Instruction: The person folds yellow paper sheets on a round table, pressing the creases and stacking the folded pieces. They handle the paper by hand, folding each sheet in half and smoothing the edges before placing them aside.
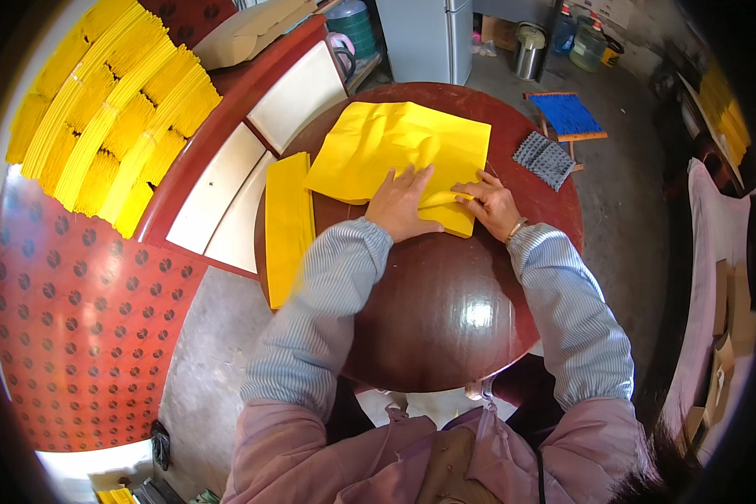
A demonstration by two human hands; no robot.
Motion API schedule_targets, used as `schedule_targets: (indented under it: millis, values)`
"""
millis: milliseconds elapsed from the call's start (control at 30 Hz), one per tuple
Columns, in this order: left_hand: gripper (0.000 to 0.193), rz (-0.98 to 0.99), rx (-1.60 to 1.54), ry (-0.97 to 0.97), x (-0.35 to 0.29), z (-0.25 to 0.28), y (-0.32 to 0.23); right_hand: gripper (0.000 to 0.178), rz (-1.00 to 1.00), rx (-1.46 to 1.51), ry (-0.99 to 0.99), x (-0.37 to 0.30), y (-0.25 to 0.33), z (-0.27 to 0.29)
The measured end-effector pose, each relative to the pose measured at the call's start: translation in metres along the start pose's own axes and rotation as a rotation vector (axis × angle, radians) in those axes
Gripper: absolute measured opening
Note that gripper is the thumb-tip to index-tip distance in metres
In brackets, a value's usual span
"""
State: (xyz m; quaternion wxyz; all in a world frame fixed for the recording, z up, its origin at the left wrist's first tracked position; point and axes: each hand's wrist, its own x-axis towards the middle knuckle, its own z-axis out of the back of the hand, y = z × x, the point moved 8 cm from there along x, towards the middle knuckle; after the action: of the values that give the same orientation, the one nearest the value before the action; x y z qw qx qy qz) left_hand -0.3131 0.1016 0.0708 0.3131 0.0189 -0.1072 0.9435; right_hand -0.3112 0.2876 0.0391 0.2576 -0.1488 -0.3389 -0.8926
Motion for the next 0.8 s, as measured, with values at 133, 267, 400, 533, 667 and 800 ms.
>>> schedule_targets:
  millis: [133,267,400,533,667,800]
  values:
    - [0.086,0.114,-0.216,0.178,0.003,-0.004,0.023,0.018,-0.051,0.043,-0.043,0.009,-0.005,0.006]
    - [0.056,0.097,-0.231,0.096,0.008,0.005,0.054,0.017,-0.051,0.155,-0.13,0.021,-0.001,0.028]
    - [0.053,-0.027,-0.121,-0.108,-0.006,0.019,0.058,0.028,0.038,0.045,-0.081,0.017,0.018,0.05]
    - [0.055,-0.154,-0.068,-0.25,-0.048,0.026,0.009,0.029,-0.013,0.091,-0.092,-0.043,0.043,0.071]
    - [0.05,-0.115,-0.034,-0.239,-0.117,0.003,-0.07,0.033,-0.061,0.154,0.014,-0.139,0.073,0.075]
    - [0.047,-0.042,-0.035,-0.206,-0.182,-0.03,-0.14,0.038,-0.082,0.165,0.115,-0.221,0.094,0.072]
